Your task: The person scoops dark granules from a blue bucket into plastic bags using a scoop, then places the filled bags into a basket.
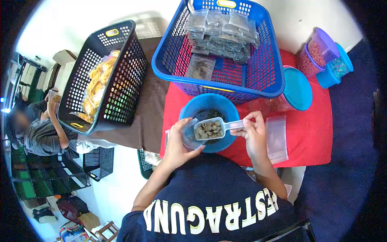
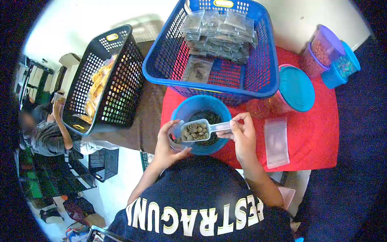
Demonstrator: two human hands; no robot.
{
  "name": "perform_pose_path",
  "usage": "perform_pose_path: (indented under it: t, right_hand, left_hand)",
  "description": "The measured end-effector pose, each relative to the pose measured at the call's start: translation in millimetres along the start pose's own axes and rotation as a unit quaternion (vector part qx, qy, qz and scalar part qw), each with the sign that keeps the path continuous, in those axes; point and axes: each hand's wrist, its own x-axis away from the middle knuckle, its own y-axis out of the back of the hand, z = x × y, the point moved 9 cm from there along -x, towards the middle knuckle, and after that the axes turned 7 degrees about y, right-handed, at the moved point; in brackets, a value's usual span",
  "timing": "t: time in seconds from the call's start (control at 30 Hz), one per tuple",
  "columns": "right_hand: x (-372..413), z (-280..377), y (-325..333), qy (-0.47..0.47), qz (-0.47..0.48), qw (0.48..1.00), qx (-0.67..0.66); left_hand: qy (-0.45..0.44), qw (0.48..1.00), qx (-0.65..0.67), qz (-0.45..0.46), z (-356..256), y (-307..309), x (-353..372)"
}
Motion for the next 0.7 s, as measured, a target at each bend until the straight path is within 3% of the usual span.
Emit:
perform_pose_path:
  t: [0.03,0.1,0.13,0.23,0.3,0.33,0.43,0.5,0.57,0.6,0.67,0.7]
  right_hand:
    - [0,-3,-1,-0.020,0.000,0.999,-0.028]
    - [0,-4,4,-0.023,-0.015,0.999,-0.037]
    - [-1,0,7,-0.007,-0.030,0.997,-0.073]
    - [-2,9,19,0.015,-0.054,0.990,-0.133]
    - [-2,24,29,0.072,-0.069,0.991,-0.092]
    - [-2,23,36,0.087,-0.070,0.991,-0.079]
    - [2,15,52,0.090,-0.083,0.991,-0.054]
    - [6,3,61,0.083,-0.079,0.993,-0.039]
    - [11,-7,67,0.078,-0.088,0.993,-0.016]
    - [14,-10,69,0.074,-0.093,0.993,-0.009]
    - [18,-19,76,0.081,-0.104,0.991,0.003]
    - [20,-21,81,0.088,-0.116,0.989,0.017]
  left_hand:
    - [-0.001,1.000,-0.001,0.004,4,-2,1]
    - [0.042,0.986,0.158,-0.008,18,3,2]
    - [0.034,0.984,0.175,-0.007,11,14,0]
    - [-0.049,0.968,0.220,-0.109,16,55,-1]
    - [-0.013,0.938,0.318,-0.138,24,76,0]
    - [0.031,0.918,0.361,-0.161,33,87,2]
    - [-0.030,0.811,0.565,-0.148,34,112,1]
    - [-0.043,0.711,0.694,-0.108,35,119,-2]
    - [-0.077,0.679,0.727,-0.070,25,123,-7]
    - [-0.078,0.681,0.725,-0.070,21,122,-6]
    - [-0.027,0.745,0.644,-0.170,26,123,2]
    - [-0.026,0.745,0.645,-0.168,24,122,3]
